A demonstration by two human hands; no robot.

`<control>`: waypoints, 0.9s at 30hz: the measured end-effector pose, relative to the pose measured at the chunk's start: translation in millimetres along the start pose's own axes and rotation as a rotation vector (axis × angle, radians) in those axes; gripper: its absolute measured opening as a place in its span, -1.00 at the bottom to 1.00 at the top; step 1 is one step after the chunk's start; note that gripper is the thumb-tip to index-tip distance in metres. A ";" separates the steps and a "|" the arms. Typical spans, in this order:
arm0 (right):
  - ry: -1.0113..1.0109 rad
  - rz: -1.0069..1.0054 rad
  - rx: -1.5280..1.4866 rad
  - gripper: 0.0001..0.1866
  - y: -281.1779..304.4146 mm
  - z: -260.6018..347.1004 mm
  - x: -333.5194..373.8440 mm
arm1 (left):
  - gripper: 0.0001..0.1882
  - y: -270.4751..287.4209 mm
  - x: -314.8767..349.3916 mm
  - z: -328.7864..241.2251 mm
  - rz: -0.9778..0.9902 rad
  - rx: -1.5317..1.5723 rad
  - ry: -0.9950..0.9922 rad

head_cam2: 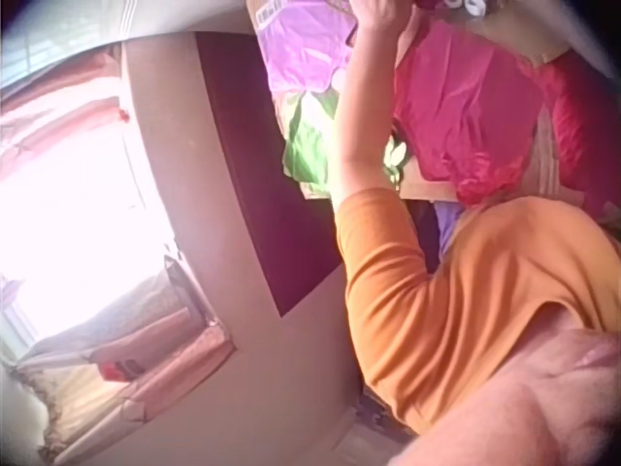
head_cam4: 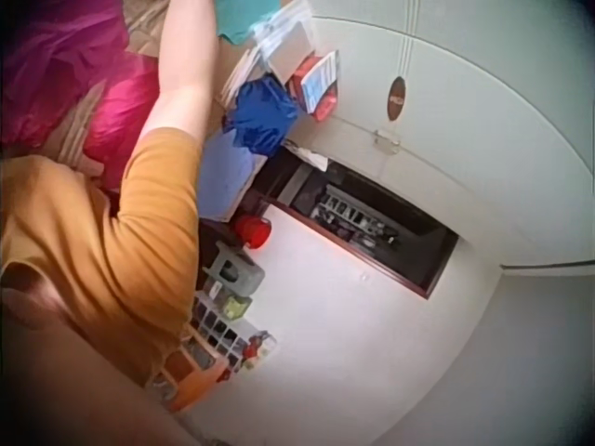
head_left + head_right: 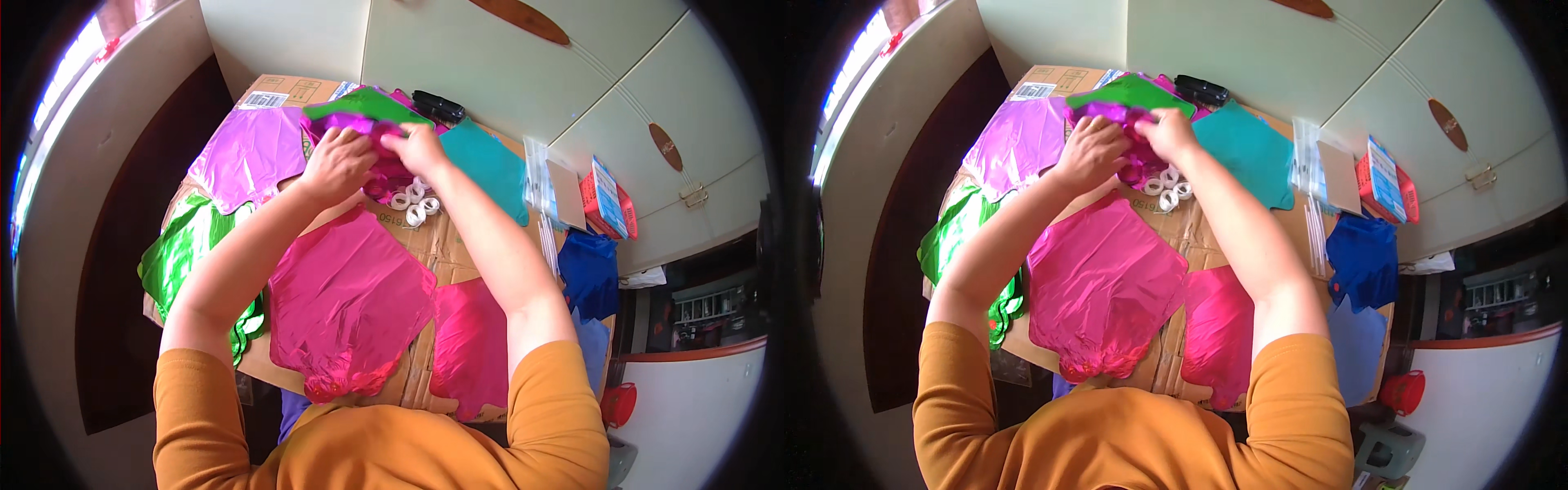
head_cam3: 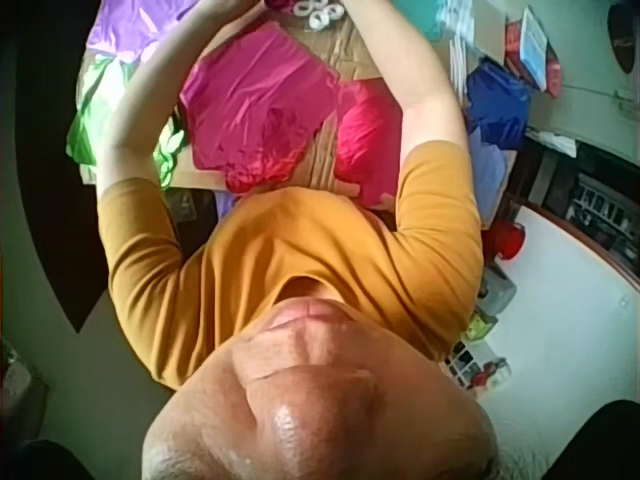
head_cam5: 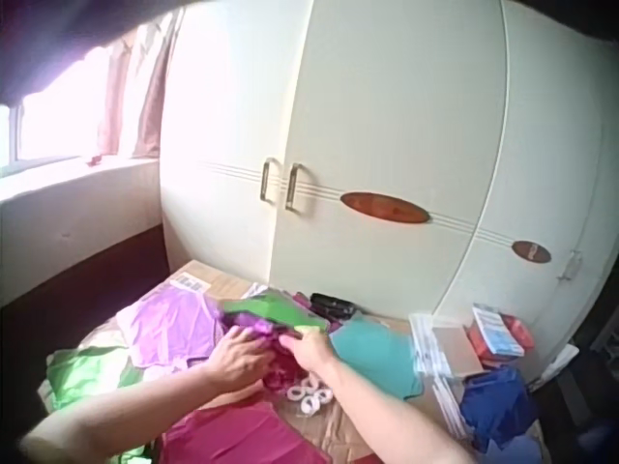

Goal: Folding colorful foil balloons and placing them into cardboard packaging.

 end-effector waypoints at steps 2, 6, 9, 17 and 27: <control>-0.123 -0.196 -0.242 -0.68 32.4 4.9 -24.3 | -0.70 -9.9 10.6 2.9 0.227 0.015 0.138; -0.152 -0.697 -0.166 -0.72 171.7 79.0 -58.5 | -0.63 -8.3 17.9 4.3 0.295 0.081 0.318; 0.142 -0.874 0.038 -0.67 256.6 147.5 -32.9 | -0.60 -0.6 17.5 4.6 0.353 0.062 0.366; 0.568 -0.100 0.354 -0.86 228.1 57.1 81.5 | -0.80 32.5 -28.2 -51.7 -0.111 0.209 0.024; 0.174 0.043 0.159 -0.82 188.2 -57.1 140.3 | -0.69 -63.2 -69.0 -197.5 0.307 0.404 -0.580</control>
Point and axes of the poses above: each hand's wrist, its own x-axis away from the middle knuckle, its own y-axis out of the back of the hand, z = x × y, the point moved 4 cm from there along -x, towards the middle knuckle, and after that the axes turned 2 degrees about -x, right-handed, at the moved point
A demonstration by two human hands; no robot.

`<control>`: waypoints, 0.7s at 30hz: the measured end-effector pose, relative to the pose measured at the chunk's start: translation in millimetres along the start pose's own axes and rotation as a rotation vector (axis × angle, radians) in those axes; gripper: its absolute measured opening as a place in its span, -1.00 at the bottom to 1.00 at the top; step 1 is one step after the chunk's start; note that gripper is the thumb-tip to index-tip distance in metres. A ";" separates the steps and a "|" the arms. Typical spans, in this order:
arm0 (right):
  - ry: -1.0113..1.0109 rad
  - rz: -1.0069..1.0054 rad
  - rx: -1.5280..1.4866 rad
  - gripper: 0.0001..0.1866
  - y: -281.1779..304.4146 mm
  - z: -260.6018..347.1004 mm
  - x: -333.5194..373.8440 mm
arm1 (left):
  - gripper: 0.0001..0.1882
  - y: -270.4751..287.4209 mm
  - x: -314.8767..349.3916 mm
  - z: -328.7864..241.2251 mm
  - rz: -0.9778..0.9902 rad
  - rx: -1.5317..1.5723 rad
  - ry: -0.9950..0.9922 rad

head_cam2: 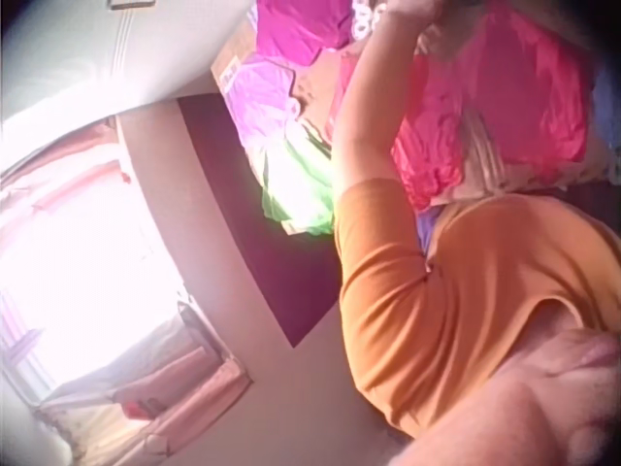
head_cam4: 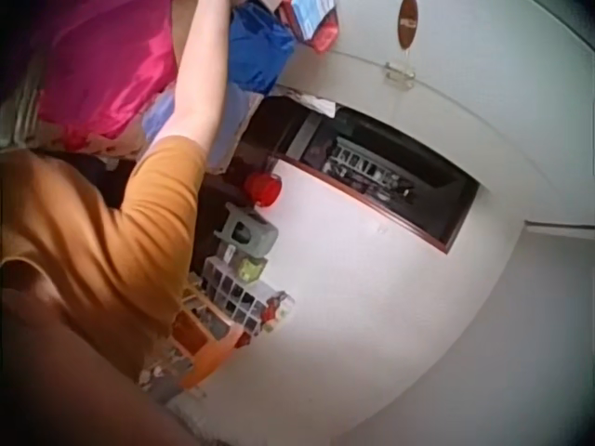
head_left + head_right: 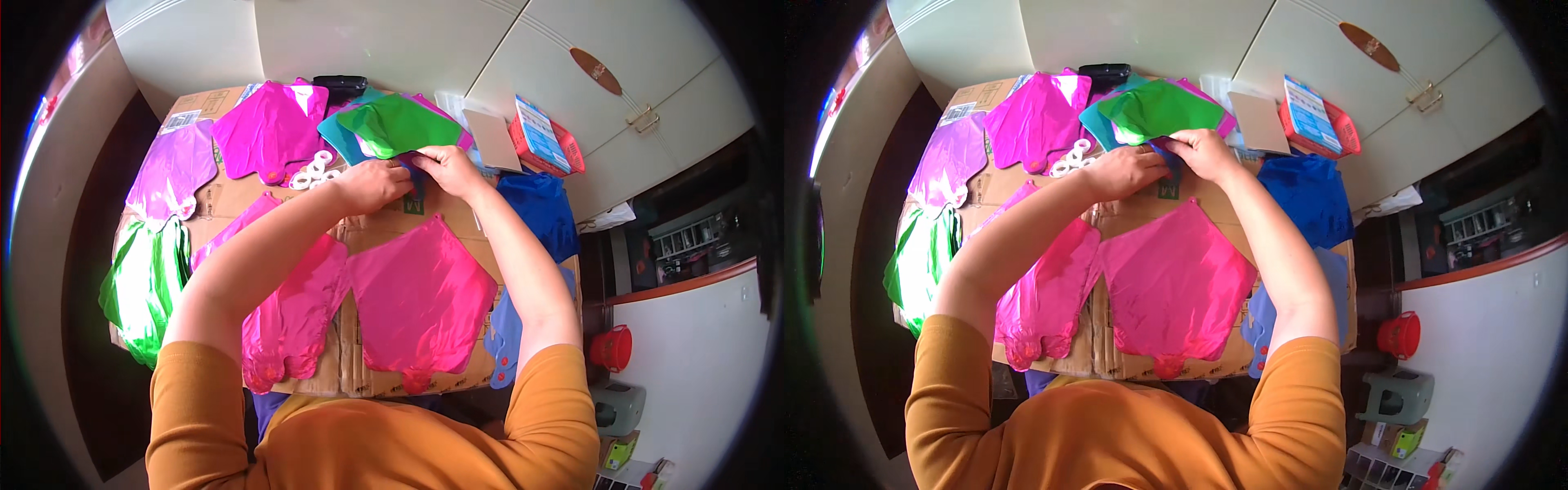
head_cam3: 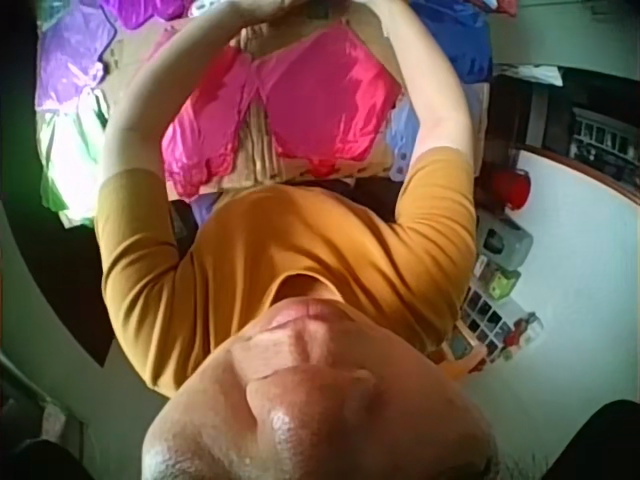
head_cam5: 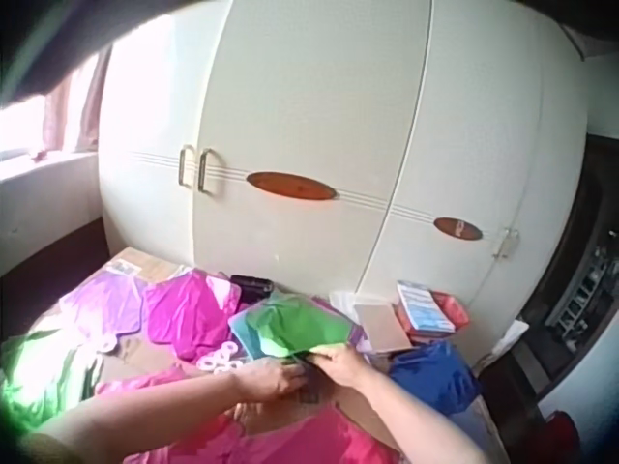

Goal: Folding colorful foil balloons and placing them into cardboard packaging.

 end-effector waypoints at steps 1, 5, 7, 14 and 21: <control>-0.005 0.005 0.000 -0.81 1.5 -3.2 1.4 | -0.69 -1.4 -2.6 0.6 0.011 -0.043 -0.016; -0.005 0.009 -0.078 -0.78 1.9 -7.1 1.0 | -0.80 -10.7 -4.6 13.5 -0.147 0.153 0.165; -0.042 0.041 -0.111 -0.78 4.9 -10.7 4.6 | -0.85 -4.5 -6.9 17.6 -0.148 0.385 0.389; -0.124 0.124 -0.156 -0.75 11.2 -13.4 6.6 | -0.78 -0.3 -9.3 42.2 -0.020 0.772 0.628; -0.174 0.229 -0.228 -0.62 16.4 2.8 5.8 | -0.81 2.3 -17.8 35.4 -0.187 0.480 0.693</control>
Point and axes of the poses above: each hand's wrist, its own x-axis away from the middle knuckle, its own y-axis out of the back of the hand, z = x × y, the point moved 4 cm from there along -x, towards the middle knuckle, and after that the axes turned 2 degrees about -x, right-handed, at the moved point
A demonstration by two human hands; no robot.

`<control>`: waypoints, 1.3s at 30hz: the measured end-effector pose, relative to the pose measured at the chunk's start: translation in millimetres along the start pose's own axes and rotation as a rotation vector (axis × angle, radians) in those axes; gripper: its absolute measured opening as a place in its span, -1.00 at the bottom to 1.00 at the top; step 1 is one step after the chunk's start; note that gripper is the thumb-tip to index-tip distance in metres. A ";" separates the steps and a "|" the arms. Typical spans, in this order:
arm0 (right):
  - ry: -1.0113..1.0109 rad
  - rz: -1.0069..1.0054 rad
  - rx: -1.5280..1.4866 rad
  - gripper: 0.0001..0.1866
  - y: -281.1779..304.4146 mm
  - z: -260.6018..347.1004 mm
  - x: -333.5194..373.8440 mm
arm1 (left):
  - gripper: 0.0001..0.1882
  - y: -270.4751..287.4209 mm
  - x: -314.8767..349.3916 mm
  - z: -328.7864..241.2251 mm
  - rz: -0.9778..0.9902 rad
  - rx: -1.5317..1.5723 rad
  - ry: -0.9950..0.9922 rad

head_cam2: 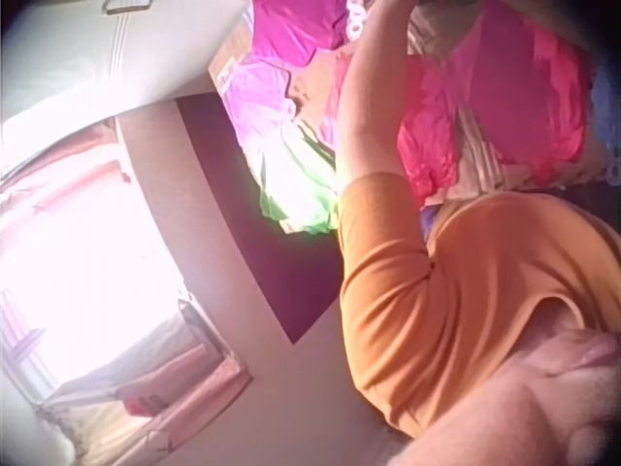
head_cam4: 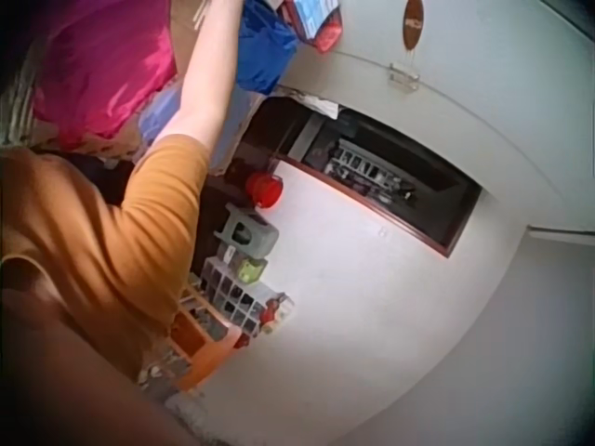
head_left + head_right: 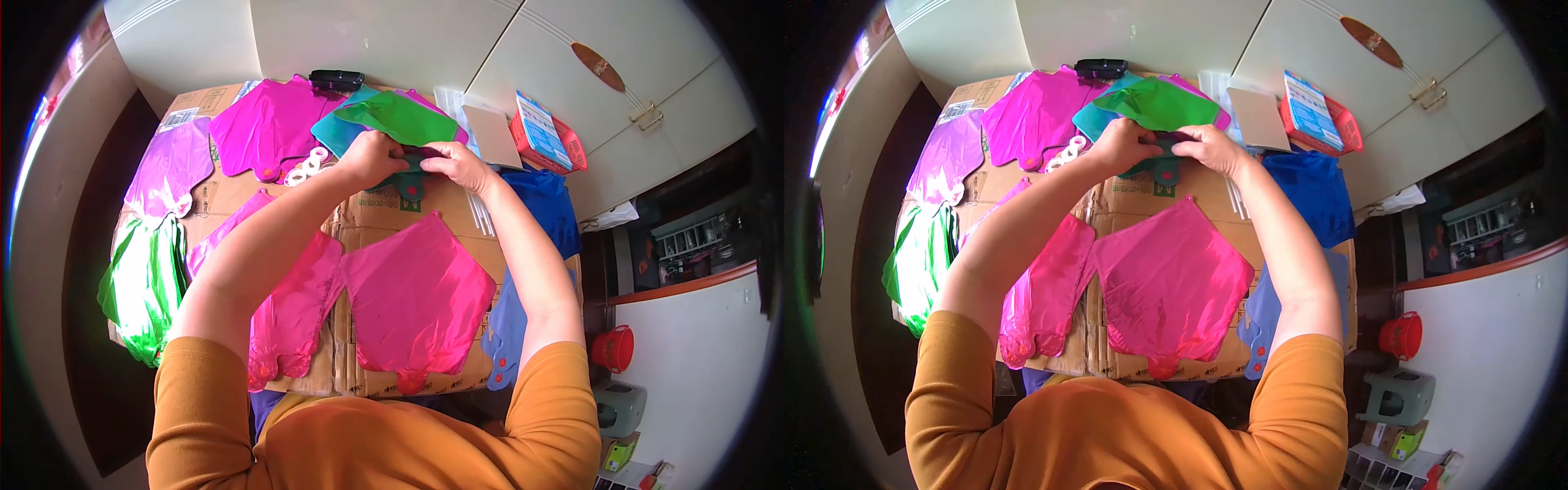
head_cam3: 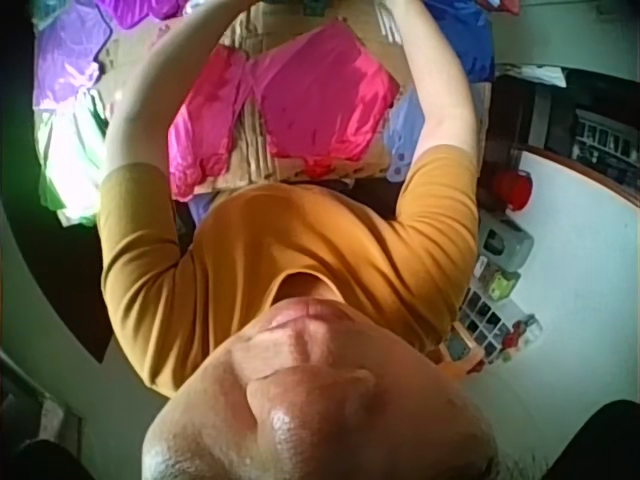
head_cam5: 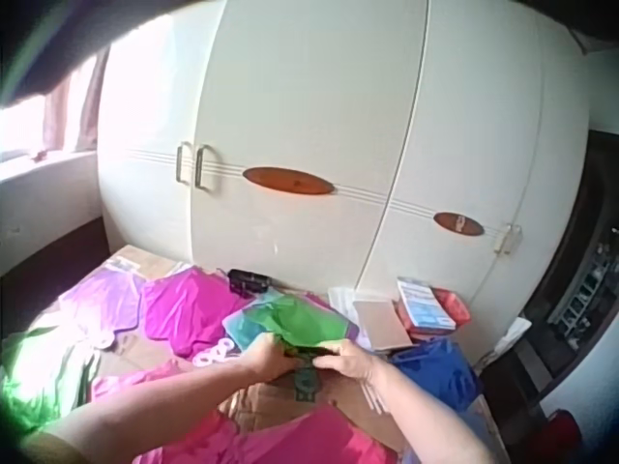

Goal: Folding colorful foil balloons and placing them into cardboard packaging.

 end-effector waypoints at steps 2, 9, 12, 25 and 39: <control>0.037 -0.032 0.046 -0.61 -2.8 1.2 -2.2 | -0.85 1.8 -1.3 -4.0 -0.049 -0.108 -0.020; -0.031 -0.440 -0.055 -0.71 9.6 -18.5 -12.3 | -0.78 -3.2 22.4 -22.5 -0.195 -0.770 -0.553; -0.072 -0.633 -0.271 -0.72 50.8 19.0 -23.4 | -0.61 0.6 30.5 1.7 -0.104 -0.658 -0.149; -0.331 -1.176 1.107 -0.78 268.4 265.9 172.2 | -0.60 12.0 21.5 -36.5 -0.048 -0.603 -0.214; -0.195 -0.862 0.884 -0.86 60.2 15.8 239.3 | -0.69 -161.6 -2.6 -161.4 0.312 -0.273 -1.003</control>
Point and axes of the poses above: each hand's wrist, its own x-axis away from the middle knuckle, its own y-axis out of the back of the hand, z = x × y, the point moved 4 cm from there along -x, towards the middle knuckle, and after that the axes turned 2 degrees about -x, right-handed, at the moved point
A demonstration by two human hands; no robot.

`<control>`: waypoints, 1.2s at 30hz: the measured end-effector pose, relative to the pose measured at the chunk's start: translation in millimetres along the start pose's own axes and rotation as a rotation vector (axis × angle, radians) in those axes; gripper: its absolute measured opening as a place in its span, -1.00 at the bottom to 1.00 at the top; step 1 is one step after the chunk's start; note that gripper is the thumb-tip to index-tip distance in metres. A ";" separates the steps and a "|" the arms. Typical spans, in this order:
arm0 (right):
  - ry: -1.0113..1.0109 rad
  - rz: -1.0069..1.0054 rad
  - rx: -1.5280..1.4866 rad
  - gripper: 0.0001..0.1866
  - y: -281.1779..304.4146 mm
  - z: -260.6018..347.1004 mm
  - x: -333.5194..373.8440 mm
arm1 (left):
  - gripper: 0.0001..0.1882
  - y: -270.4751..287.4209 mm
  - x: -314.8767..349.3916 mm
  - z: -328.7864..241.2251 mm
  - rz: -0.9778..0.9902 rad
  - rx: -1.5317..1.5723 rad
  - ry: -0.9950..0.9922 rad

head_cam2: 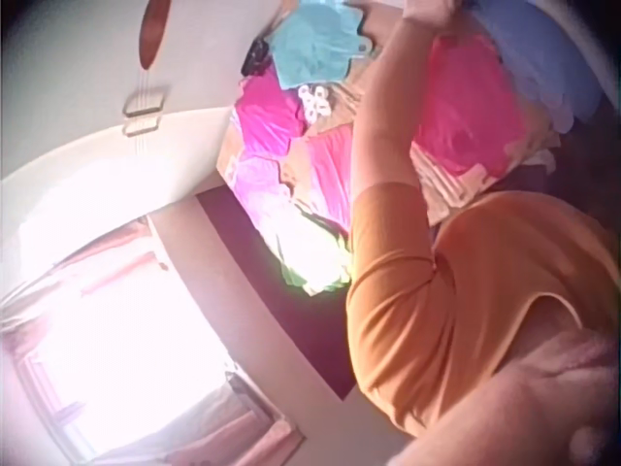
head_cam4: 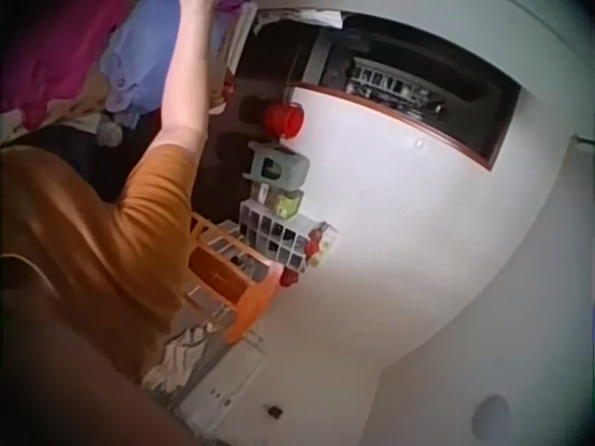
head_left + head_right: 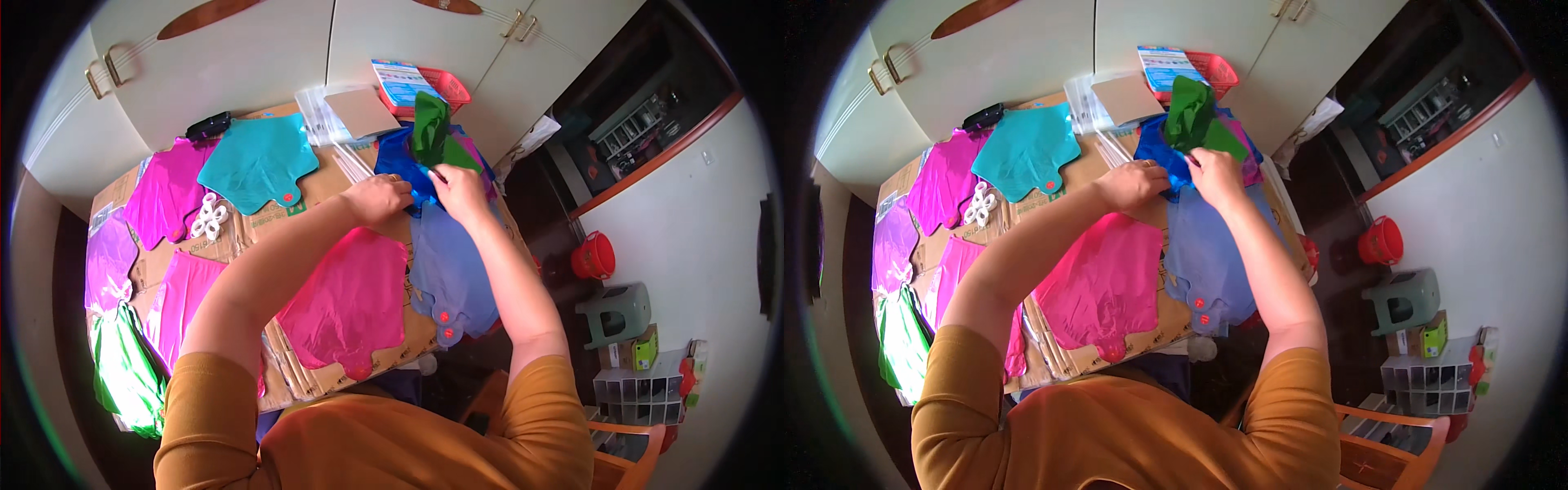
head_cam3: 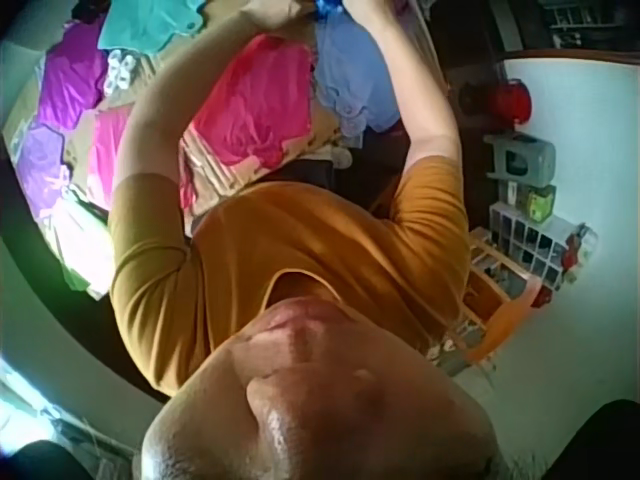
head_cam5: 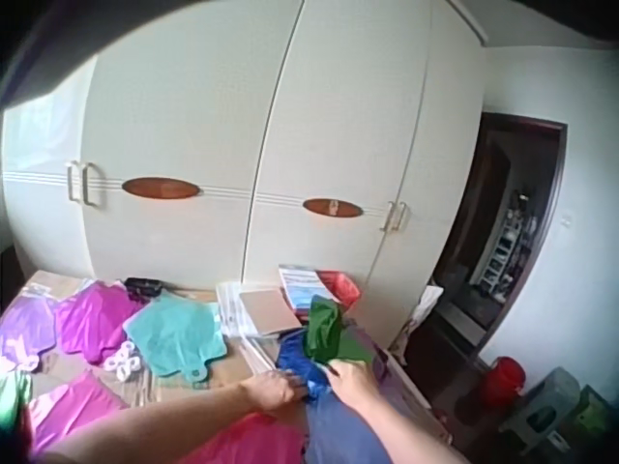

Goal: Folding colorful foil balloons and placing them into cardboard packaging.

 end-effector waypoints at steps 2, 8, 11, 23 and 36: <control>-0.041 0.052 -0.065 -0.81 -11.6 -3.2 3.7 | -0.76 -4.9 -1.2 9.3 -0.046 0.026 0.018; -0.212 0.191 -0.198 -0.80 -18.0 -16.1 -0.1 | -0.83 -0.3 -13.2 34.1 -0.058 0.658 0.545; -0.208 0.224 -0.286 -0.76 -16.4 -14.2 1.1 | -0.80 2.9 -17.2 42.0 0.058 0.905 0.714; -0.347 -0.026 -0.400 -0.78 19.4 -35.1 -12.8 | -0.65 4.6 -31.4 -11.1 -0.086 -0.182 0.462; -0.562 -0.695 -0.167 -0.64 320.6 -116.2 -116.3 | -0.49 2.0 -28.4 5.7 0.089 0.004 0.631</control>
Point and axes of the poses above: each hand's wrist, its own x-axis away from the middle knuckle, its own y-axis out of the back of the hand, z = x × y, the point moved 4 cm from there along -x, towards the middle knuckle, and after that the axes turned 2 degrees about -x, right-handed, at the moved point
